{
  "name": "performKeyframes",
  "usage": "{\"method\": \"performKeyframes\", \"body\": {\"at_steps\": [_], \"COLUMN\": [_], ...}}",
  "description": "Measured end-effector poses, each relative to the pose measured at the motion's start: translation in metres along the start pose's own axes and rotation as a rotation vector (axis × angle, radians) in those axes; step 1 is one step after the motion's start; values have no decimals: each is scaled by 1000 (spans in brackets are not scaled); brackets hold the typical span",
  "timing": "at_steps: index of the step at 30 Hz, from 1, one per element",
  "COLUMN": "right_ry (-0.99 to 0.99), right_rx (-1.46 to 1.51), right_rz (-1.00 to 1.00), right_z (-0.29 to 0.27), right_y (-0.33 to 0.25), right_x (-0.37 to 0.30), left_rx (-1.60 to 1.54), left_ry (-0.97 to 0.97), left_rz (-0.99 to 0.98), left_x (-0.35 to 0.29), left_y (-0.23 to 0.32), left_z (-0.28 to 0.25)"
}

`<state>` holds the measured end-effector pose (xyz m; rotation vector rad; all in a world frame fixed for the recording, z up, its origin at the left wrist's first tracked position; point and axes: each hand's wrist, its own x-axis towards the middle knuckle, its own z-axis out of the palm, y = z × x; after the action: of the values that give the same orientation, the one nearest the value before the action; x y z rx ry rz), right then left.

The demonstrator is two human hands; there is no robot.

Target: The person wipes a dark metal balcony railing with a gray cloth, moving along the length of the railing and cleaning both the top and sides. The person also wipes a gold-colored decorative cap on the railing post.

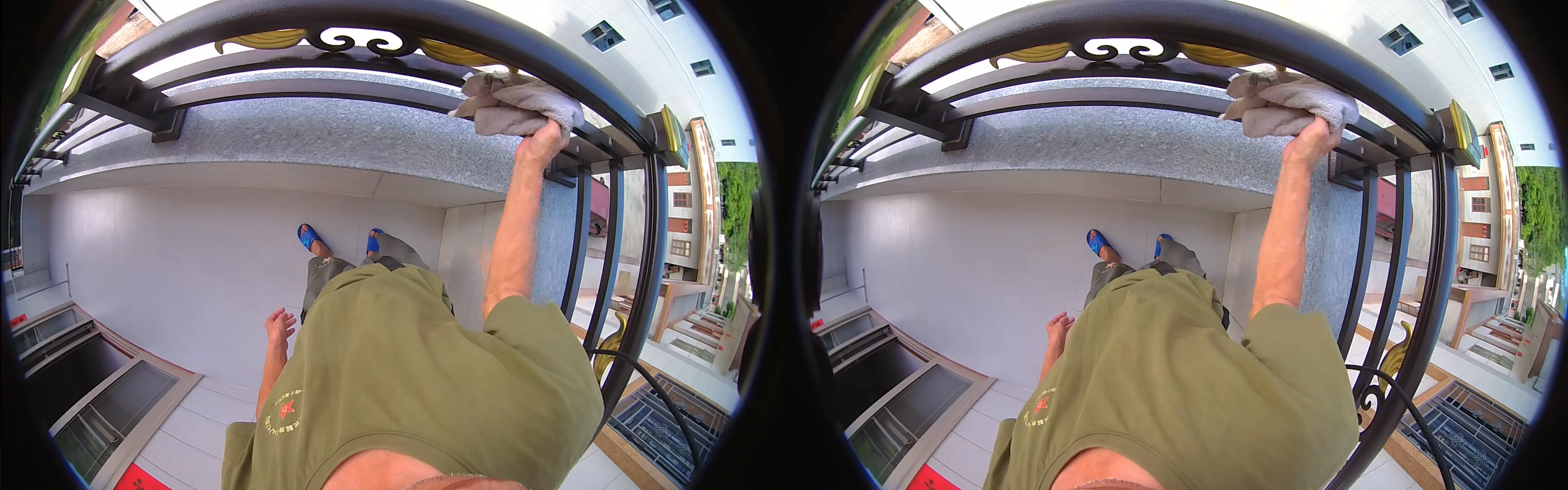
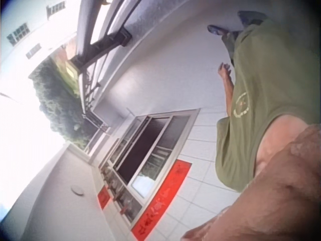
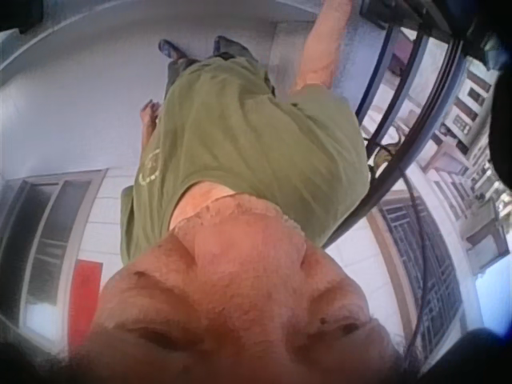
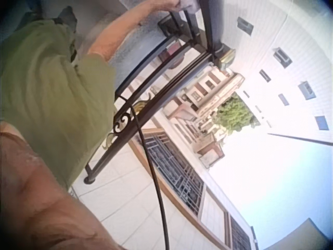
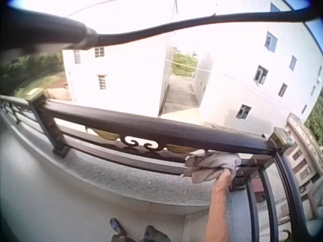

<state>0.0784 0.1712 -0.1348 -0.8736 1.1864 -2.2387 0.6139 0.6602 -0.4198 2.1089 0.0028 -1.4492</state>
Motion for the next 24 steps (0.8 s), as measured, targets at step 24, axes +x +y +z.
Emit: {"method": "performKeyframes", "body": {"at_steps": [24], "right_ry": [-28], "right_rx": [-1756], "right_rz": [-397], "right_z": [-174], "right_y": [-6], "right_x": [165], "left_rx": [334], "left_ry": [-232], "left_rz": [740], "left_x": [-83], "left_y": [300], "left_z": [69]}}
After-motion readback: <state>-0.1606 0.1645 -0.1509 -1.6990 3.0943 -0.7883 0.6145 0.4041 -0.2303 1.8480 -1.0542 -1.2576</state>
